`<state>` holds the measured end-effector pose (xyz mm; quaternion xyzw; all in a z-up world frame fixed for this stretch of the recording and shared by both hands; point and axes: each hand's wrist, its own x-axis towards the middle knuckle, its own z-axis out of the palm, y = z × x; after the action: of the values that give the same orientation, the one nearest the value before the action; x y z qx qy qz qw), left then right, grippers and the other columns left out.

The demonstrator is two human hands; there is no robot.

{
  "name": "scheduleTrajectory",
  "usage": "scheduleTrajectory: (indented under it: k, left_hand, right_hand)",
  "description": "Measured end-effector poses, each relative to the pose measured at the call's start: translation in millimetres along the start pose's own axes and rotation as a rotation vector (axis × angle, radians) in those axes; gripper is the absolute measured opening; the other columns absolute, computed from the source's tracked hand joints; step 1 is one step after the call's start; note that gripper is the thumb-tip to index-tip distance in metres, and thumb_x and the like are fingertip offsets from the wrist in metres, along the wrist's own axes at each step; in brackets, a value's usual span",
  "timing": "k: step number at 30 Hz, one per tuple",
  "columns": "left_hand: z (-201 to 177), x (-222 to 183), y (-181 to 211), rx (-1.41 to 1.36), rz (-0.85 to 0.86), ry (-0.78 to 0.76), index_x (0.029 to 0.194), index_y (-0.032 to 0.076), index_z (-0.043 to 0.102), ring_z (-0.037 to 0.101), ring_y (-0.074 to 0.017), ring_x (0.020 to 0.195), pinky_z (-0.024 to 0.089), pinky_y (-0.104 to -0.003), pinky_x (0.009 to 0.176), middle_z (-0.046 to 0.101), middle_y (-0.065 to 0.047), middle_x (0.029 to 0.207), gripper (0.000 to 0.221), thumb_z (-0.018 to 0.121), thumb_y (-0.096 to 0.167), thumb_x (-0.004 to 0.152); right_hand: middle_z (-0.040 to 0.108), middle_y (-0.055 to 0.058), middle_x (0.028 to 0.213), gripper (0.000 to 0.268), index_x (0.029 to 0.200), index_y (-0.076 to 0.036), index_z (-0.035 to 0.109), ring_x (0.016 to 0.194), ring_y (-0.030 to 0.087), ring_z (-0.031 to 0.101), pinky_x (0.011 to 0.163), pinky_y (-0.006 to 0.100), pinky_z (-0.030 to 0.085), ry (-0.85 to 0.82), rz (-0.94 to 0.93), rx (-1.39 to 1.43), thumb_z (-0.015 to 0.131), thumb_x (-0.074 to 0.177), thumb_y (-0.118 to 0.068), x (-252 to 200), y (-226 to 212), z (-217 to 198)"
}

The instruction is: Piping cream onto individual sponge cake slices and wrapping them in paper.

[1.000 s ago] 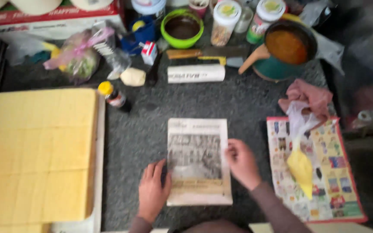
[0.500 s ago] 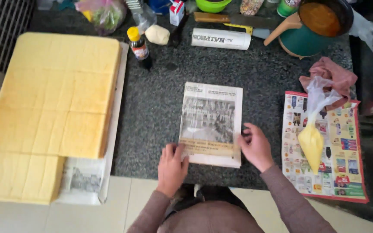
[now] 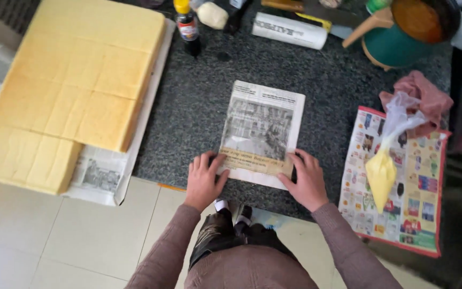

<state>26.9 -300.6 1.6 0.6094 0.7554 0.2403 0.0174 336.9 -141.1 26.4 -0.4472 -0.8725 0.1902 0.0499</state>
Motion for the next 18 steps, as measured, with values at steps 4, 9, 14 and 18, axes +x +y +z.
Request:
scheduleTrajectory:
  k: [4, 9, 14, 18]
  left_hand:
    - [-17.5, 7.2, 5.2, -0.204, -0.12, 0.019, 0.143, 0.023, 0.073, 0.067, -0.0329, 0.116, 0.054, -0.046, 0.095, 0.065, -0.005, 0.134, 0.044, 0.078, 0.038, 0.103]
    - [-86.8, -8.7, -6.7, -0.335, -0.279, 0.21, 0.143, 0.016, 0.075, 0.072, -0.036, 0.118, 0.057, -0.046, 0.1, 0.07, -0.008, 0.132, 0.035, 0.074, 0.024, 0.108]
    - [-157.6, -52.1, -85.0, -0.357, -0.442, 0.516, 0.142, 0.011, 0.077, 0.075, -0.0362, 0.117, 0.059, -0.048, 0.103, 0.076, -0.013, 0.127, 0.037, 0.076, 0.011, 0.105]
    - [-197.6, -104.5, -180.2, -0.37, -0.706, 0.692, 0.147, 0.003, 0.072, 0.074, -0.0408, 0.122, 0.058, -0.051, 0.103, 0.076, -0.024, 0.128, 0.037, 0.072, 0.015, 0.113]
  right_hand:
    - [0.07, 0.024, 0.135, 0.058, 0.144, 0.001, 0.071, 0.128, 0.048, 0.07, 0.109, 0.056, 0.057, 0.334, -0.114, 0.202, 0.087, 0.096, -0.028, 6.9, 10.2, -4.7]
    - [0.067, 0.021, 0.122, 0.043, 0.141, 0.0, 0.072, 0.114, 0.044, 0.069, 0.093, 0.045, 0.059, 0.532, -0.149, 0.277, 0.084, 0.1, -0.007, 43.6, -36.4, -22.8]
    - [0.078, 0.018, 0.13, 0.042, 0.152, -0.006, 0.067, 0.121, 0.025, 0.075, 0.104, 0.039, 0.061, 0.112, -0.029, 0.924, 0.073, 0.111, -0.013, 78.4, -178.6, -21.9]
    - [0.08, 0.024, 0.136, 0.044, 0.154, -0.002, 0.064, 0.12, 0.03, 0.08, 0.102, 0.04, 0.063, -0.369, 0.23, 1.358, 0.06, 0.115, -0.021, 96.6, -329.2, -9.4]
